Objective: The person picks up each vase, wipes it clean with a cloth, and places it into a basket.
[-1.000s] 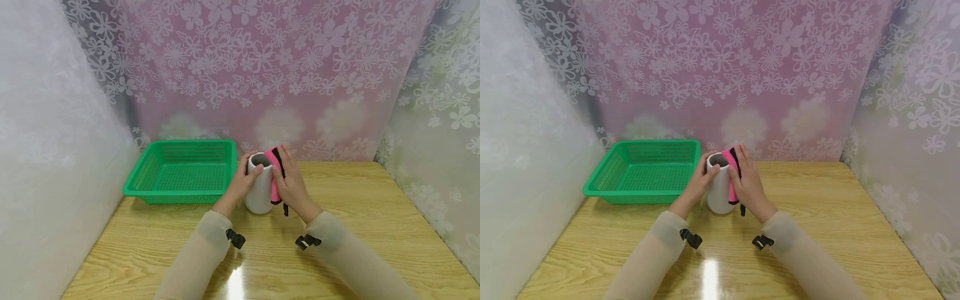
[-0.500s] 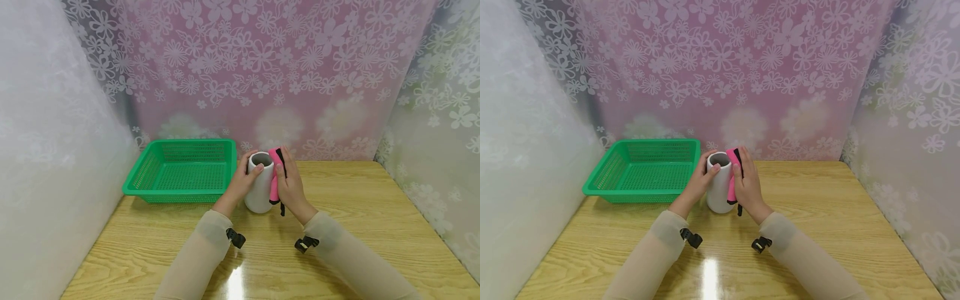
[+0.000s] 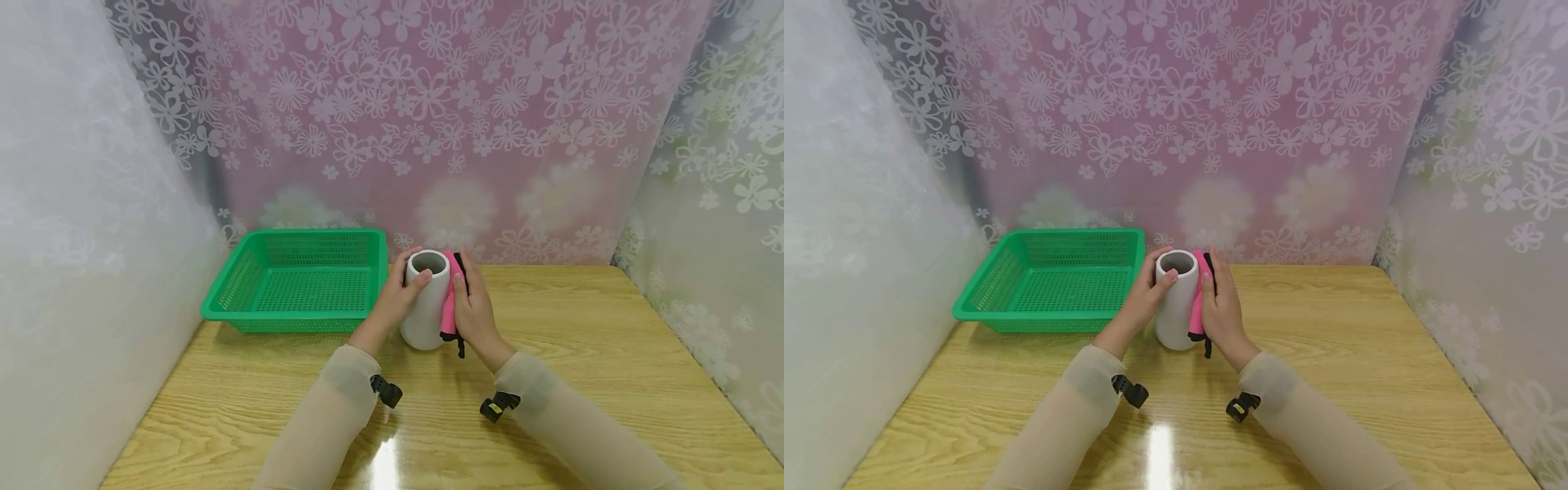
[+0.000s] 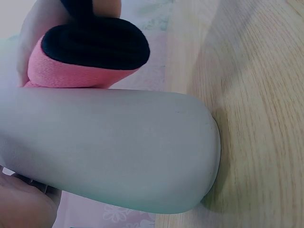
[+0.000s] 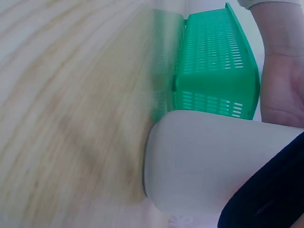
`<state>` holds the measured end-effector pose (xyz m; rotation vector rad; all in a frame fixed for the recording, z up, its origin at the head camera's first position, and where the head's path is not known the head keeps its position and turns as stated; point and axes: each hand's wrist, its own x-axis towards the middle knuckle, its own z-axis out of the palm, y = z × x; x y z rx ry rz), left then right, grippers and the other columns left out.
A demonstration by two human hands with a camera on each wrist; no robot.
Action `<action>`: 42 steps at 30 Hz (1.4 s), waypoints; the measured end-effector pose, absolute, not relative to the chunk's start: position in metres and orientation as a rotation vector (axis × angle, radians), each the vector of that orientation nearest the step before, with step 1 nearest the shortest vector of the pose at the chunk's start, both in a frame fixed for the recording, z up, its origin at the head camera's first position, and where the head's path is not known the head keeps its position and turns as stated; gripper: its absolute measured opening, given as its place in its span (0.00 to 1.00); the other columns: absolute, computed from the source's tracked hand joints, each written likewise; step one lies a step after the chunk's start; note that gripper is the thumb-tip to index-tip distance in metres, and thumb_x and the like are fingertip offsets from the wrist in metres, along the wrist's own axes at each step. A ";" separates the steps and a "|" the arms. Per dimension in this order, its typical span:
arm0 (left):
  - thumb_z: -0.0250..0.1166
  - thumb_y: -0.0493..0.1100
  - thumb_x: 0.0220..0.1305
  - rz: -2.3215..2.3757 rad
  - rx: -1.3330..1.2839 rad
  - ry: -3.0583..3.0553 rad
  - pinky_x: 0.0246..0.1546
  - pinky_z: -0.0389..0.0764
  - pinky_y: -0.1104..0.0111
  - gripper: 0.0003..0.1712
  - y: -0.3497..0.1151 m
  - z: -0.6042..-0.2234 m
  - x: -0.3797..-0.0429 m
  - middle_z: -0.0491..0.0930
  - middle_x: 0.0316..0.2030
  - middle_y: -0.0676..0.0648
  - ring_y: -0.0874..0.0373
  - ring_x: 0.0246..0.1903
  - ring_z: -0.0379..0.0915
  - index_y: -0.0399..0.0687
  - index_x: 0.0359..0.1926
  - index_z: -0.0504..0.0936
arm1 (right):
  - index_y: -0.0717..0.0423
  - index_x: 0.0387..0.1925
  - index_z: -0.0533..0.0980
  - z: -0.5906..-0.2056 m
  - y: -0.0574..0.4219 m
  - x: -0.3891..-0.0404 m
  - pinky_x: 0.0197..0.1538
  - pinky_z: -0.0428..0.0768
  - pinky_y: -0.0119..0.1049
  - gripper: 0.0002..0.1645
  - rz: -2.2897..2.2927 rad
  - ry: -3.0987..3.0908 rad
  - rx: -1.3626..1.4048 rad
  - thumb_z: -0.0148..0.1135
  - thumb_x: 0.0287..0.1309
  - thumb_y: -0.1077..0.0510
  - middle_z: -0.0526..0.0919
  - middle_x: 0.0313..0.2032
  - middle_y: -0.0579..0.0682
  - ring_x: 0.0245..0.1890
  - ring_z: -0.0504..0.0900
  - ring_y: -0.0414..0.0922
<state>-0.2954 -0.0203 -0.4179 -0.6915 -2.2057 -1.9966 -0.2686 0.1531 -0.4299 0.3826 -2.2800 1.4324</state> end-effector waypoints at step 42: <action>0.61 0.64 0.69 -2.007 -0.698 -2.209 0.61 0.72 0.50 0.40 -0.020 -0.415 -0.290 0.71 0.64 0.43 0.49 0.60 0.69 0.56 0.74 0.60 | 0.56 0.78 0.54 -0.475 0.161 -0.272 0.74 0.54 0.58 0.32 1.477 -2.676 0.107 0.37 0.81 0.48 0.58 0.75 0.60 0.74 0.55 0.59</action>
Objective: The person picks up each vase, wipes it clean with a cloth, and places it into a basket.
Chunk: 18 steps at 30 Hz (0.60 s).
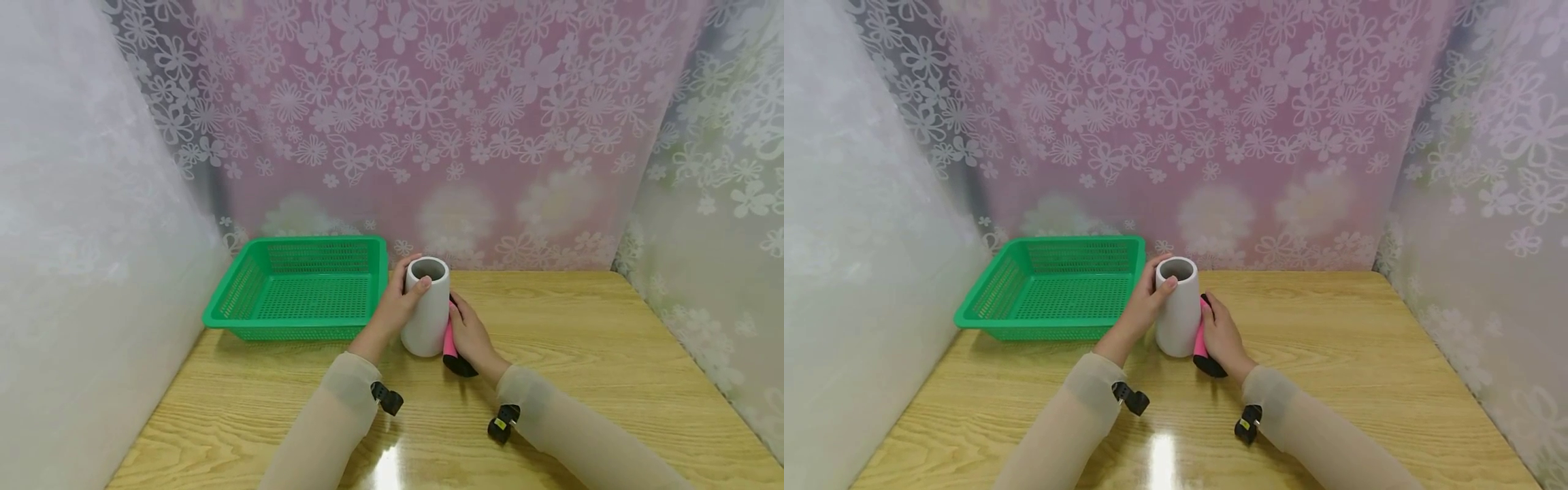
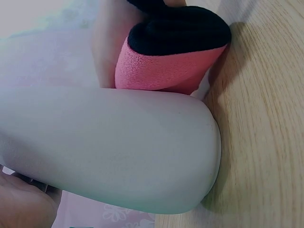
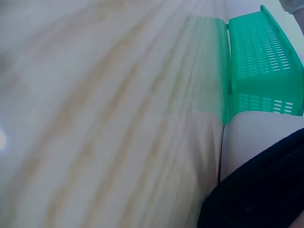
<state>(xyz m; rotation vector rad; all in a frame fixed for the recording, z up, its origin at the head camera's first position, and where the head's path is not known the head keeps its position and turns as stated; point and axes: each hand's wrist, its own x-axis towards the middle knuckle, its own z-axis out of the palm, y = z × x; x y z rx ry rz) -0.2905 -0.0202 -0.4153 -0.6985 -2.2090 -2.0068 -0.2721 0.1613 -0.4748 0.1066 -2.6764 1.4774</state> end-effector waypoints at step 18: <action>0.61 0.65 0.68 -2.000 -0.661 -2.253 0.62 0.71 0.49 0.42 -0.021 -0.413 -0.288 0.70 0.65 0.46 0.51 0.61 0.69 0.55 0.75 0.60 | 0.58 0.77 0.53 -0.463 0.168 -0.285 0.73 0.56 0.60 0.32 1.273 -2.994 0.172 0.32 0.80 0.50 0.61 0.72 0.66 0.72 0.60 0.63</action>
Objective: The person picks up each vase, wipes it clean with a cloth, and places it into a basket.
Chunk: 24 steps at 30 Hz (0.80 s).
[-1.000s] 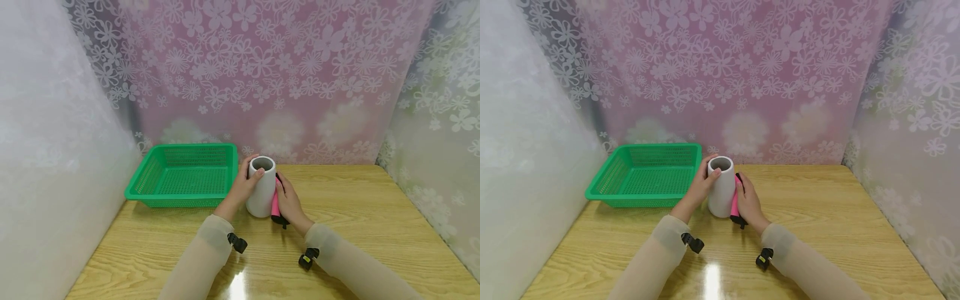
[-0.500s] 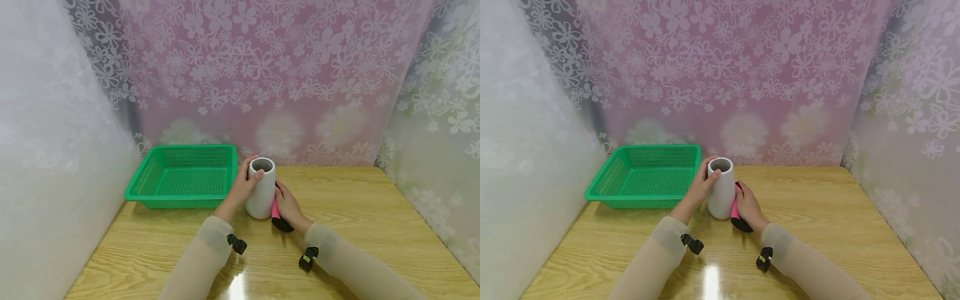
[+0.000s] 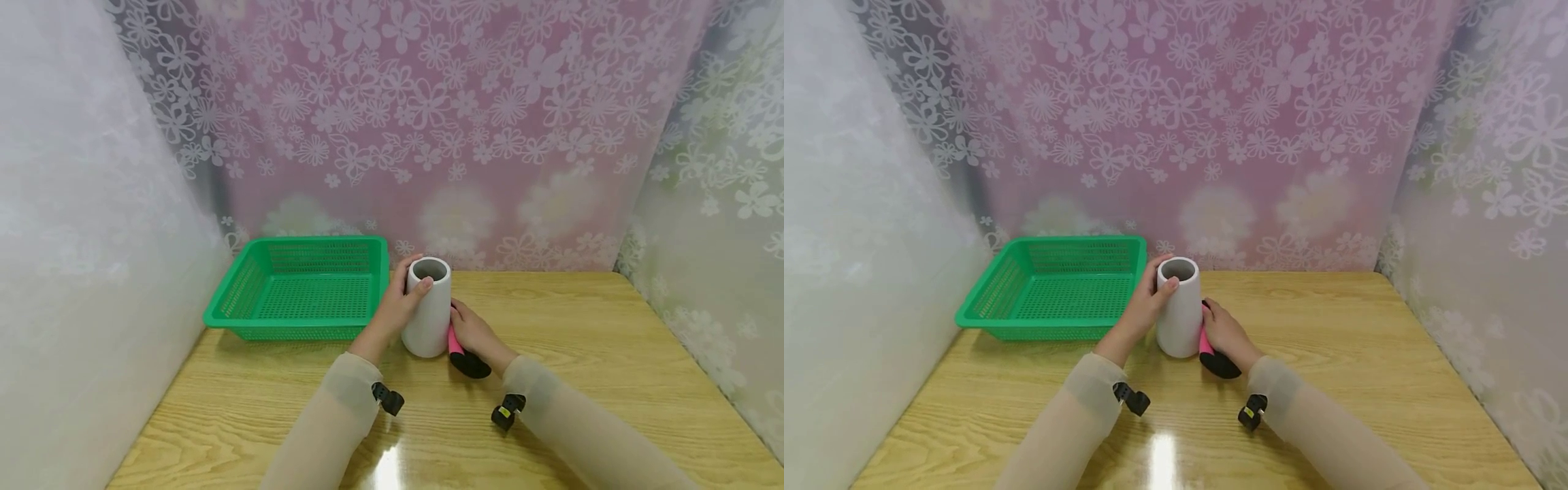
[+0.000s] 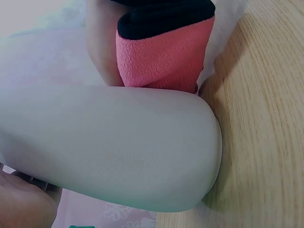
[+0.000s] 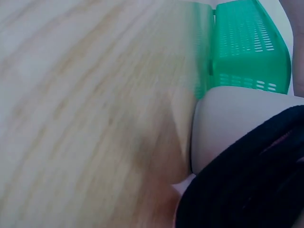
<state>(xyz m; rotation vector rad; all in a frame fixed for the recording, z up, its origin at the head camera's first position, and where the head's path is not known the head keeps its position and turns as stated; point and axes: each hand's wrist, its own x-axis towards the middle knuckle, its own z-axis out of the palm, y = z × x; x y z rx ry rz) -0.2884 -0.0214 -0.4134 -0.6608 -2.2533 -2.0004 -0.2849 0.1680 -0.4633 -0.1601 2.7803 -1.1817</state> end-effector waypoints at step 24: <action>0.59 0.48 0.75 -2.010 -0.704 -2.292 0.63 0.71 0.47 0.36 -0.026 -0.381 -0.265 0.68 0.67 0.36 0.42 0.62 0.68 0.42 0.75 0.57 | 0.52 0.80 0.42 -0.379 0.203 -0.269 0.67 0.58 0.69 0.38 -1.109 2.836 -0.221 0.31 0.80 0.41 0.51 0.74 0.71 0.69 0.59 0.70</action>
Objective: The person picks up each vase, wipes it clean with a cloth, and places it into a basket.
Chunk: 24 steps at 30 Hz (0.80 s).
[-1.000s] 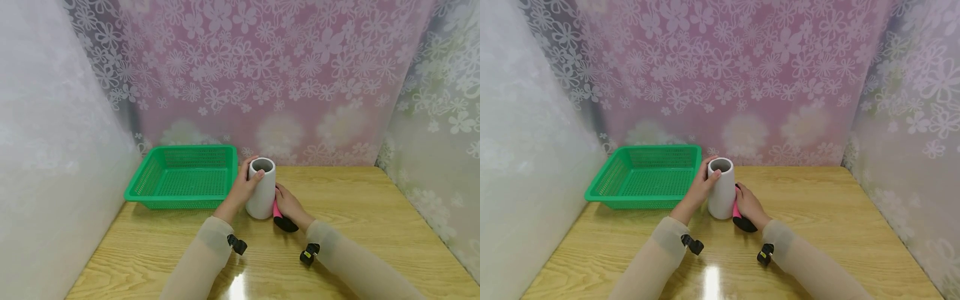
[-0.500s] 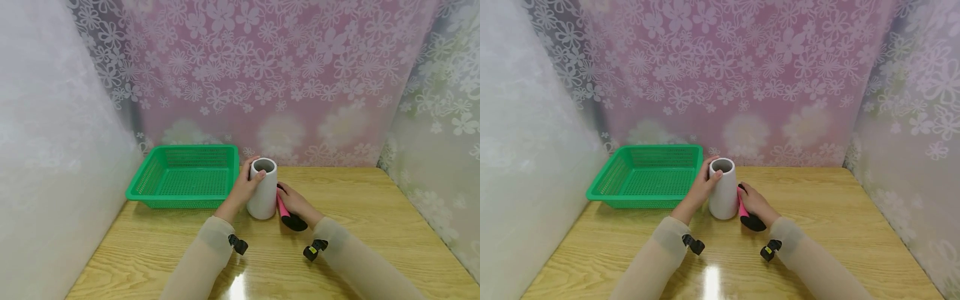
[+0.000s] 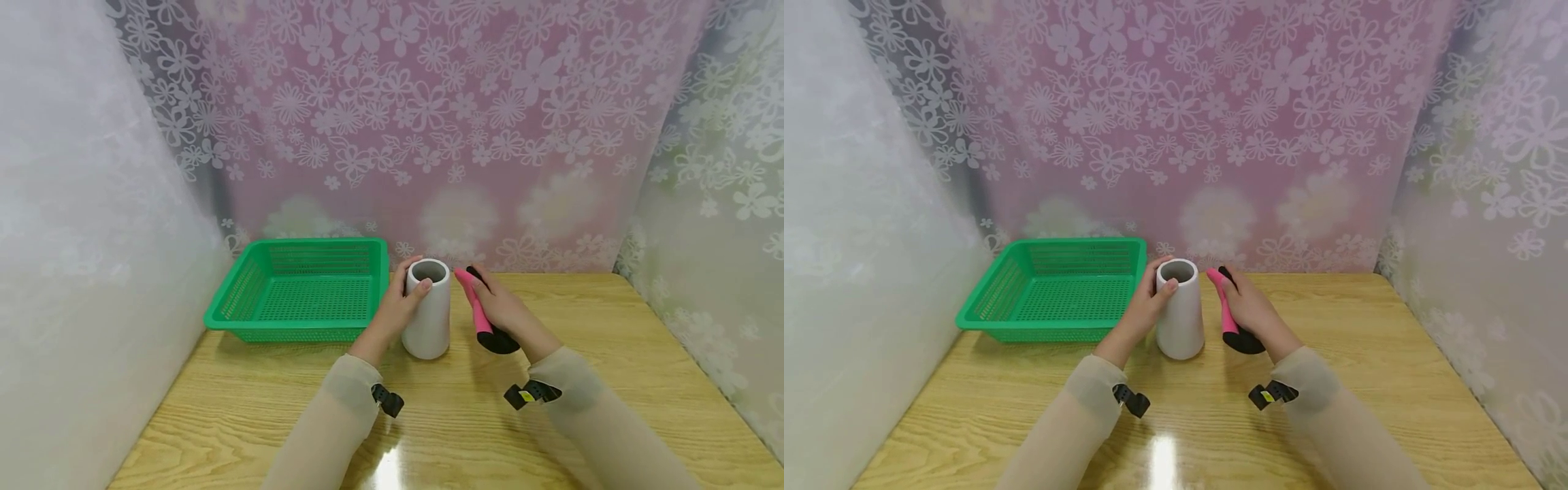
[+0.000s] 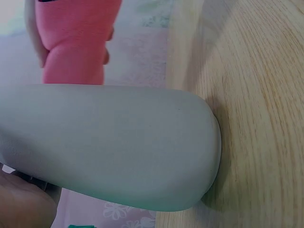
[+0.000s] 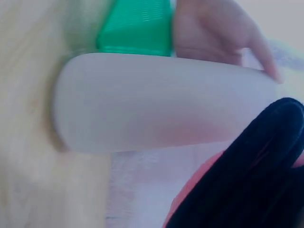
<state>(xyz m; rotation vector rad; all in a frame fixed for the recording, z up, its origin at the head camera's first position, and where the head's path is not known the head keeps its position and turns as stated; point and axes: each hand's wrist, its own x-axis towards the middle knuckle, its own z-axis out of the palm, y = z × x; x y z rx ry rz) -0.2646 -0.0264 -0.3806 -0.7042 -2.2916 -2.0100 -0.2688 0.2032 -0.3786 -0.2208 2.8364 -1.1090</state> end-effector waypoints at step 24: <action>0.59 0.72 0.64 -1.978 -0.686 -2.256 0.62 0.71 0.48 0.47 -0.021 -0.413 -0.289 0.68 0.66 0.44 0.49 0.60 0.69 0.55 0.75 0.59 | 0.33 0.80 0.43 -0.339 0.183 -0.243 0.59 0.68 0.60 0.34 -1.659 2.892 -0.430 0.35 0.78 0.40 0.55 0.74 0.61 0.55 0.70 0.61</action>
